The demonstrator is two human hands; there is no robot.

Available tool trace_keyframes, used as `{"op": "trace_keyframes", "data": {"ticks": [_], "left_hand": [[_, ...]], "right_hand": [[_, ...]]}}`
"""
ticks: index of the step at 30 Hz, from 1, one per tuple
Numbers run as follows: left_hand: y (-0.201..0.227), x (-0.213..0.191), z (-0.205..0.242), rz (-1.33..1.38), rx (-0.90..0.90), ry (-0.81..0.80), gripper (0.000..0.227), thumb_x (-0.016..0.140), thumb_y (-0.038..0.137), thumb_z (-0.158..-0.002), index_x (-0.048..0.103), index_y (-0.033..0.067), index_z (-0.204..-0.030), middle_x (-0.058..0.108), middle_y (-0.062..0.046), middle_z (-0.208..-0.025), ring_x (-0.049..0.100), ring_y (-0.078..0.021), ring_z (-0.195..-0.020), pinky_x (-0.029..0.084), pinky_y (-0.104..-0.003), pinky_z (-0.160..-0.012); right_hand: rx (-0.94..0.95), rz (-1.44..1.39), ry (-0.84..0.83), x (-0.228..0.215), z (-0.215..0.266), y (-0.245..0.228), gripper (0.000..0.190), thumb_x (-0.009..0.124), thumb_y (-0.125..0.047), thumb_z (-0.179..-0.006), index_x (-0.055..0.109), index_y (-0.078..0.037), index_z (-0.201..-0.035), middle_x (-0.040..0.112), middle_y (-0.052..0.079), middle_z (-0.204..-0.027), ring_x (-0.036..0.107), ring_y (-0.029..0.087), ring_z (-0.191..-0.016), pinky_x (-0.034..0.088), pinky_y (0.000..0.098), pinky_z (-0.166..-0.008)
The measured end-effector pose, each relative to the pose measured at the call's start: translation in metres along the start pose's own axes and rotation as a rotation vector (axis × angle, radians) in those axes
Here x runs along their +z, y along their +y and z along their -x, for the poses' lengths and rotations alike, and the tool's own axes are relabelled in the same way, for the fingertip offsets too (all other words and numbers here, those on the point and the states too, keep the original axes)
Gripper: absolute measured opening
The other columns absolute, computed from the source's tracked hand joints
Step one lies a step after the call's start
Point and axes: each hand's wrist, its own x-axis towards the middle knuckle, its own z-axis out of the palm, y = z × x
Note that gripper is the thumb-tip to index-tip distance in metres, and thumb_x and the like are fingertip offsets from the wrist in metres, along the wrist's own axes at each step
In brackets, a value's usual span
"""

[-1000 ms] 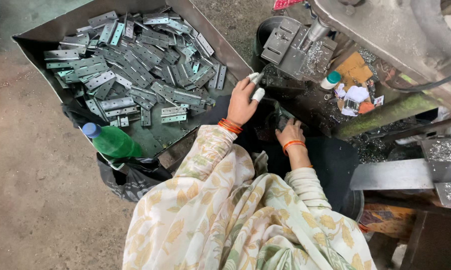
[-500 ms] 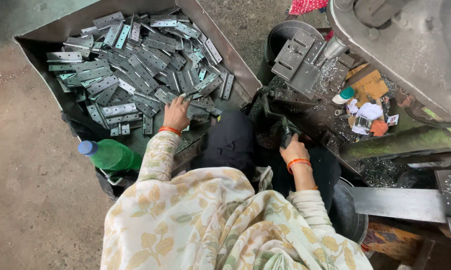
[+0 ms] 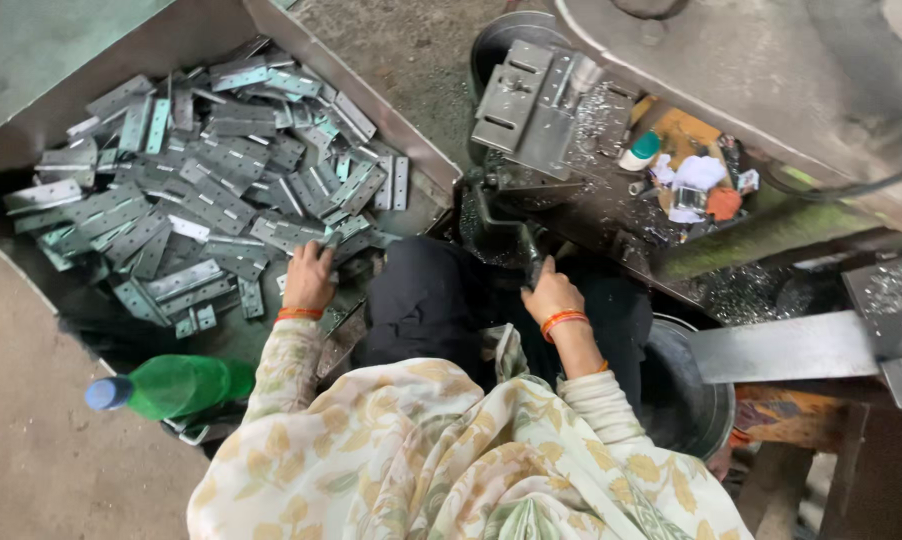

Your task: The person repeatedly picks small metal brackets from a bin, places them into a press machine, and activates the press with a foot pedal. The processed brackets are ejected and fall into a collection area. The cycle continues with the person handling the parts one at a time.

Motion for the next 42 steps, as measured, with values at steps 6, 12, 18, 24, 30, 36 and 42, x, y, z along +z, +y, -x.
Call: {"op": "trace_keyframes", "data": {"ticks": [6,12,18,24,30,36,42], "left_hand": [[-0.001,0.004,0.009,0.181,-0.143,0.210,0.034,0.069,0.004,-0.081,0.070,0.0038,-0.115,0.066,-0.018,-0.104,0.063,-0.0403,-0.096,0.054,-0.049,-0.085],[0.010,-0.007,-0.020,0.421,-0.551,0.399,0.038,0.070,0.003,-0.082,0.075,0.0069,-0.120,0.071,-0.018,-0.090,0.068,-0.0326,-0.077,0.055,-0.042,-0.076],[0.077,-0.064,-0.113,0.792,-0.441,0.466,0.043,0.070,0.002,-0.085,0.070,0.0077,-0.128,0.078,-0.008,-0.096,0.073,-0.0154,-0.085,0.056,-0.031,-0.079],[0.208,-0.102,-0.223,0.872,-0.006,0.591,0.048,0.062,-0.007,-0.090,0.063,0.0043,-0.137,0.074,-0.012,-0.111,0.072,-0.0218,-0.098,0.058,-0.035,-0.088],[0.294,-0.052,-0.230,0.127,0.644,0.239,0.045,0.065,0.008,-0.089,0.064,0.0061,-0.134,0.061,-0.014,-0.128,0.057,-0.0326,-0.112,0.050,-0.043,-0.094],[0.311,-0.006,-0.209,0.141,0.603,0.118,0.042,0.062,0.017,-0.082,0.065,0.0075,-0.122,0.056,-0.017,-0.133,0.053,-0.0367,-0.123,0.046,-0.047,-0.107],[0.304,-0.013,-0.212,0.035,0.393,0.304,0.043,0.057,0.029,-0.093,0.066,-0.0010,-0.123,0.058,-0.019,-0.133,0.052,-0.0355,-0.125,0.032,-0.055,-0.114]], "right_hand": [[-0.060,-0.049,0.071,0.013,-0.001,0.009,0.073,0.074,-0.035,-0.086,0.044,-0.001,-0.143,0.072,0.027,-0.110,0.071,0.044,-0.100,0.058,0.0517,-0.087],[-0.062,-0.061,0.087,0.015,-0.002,0.008,0.057,0.073,-0.031,-0.086,0.051,-0.001,-0.129,0.073,0.026,-0.104,0.072,0.045,-0.096,0.059,0.0518,-0.084],[-0.066,-0.087,0.106,0.020,-0.007,0.009,0.056,0.074,-0.029,-0.085,0.051,0.000,-0.128,0.073,0.025,-0.104,0.072,0.044,-0.096,0.059,0.0517,-0.083],[-0.058,-0.078,0.060,0.020,-0.005,0.014,0.063,0.074,-0.035,-0.085,0.050,-0.002,-0.132,0.072,0.024,-0.109,0.072,0.043,-0.099,0.059,0.0503,-0.085],[-0.022,-0.062,-0.019,0.016,-0.001,0.014,0.075,0.069,-0.039,-0.090,0.038,-0.005,-0.150,0.068,0.023,-0.118,0.069,0.043,-0.104,0.057,0.0502,-0.089],[-0.053,-0.052,0.023,0.020,0.003,0.015,0.083,0.070,-0.039,-0.089,0.034,-0.005,-0.155,0.069,0.024,-0.116,0.070,0.043,-0.102,0.057,0.0507,-0.087],[-0.044,-0.037,0.043,0.019,-0.003,0.015,0.088,0.073,-0.042,-0.086,0.033,-0.004,-0.154,0.068,0.026,-0.115,0.070,0.043,-0.102,0.057,0.0506,-0.087]]}}
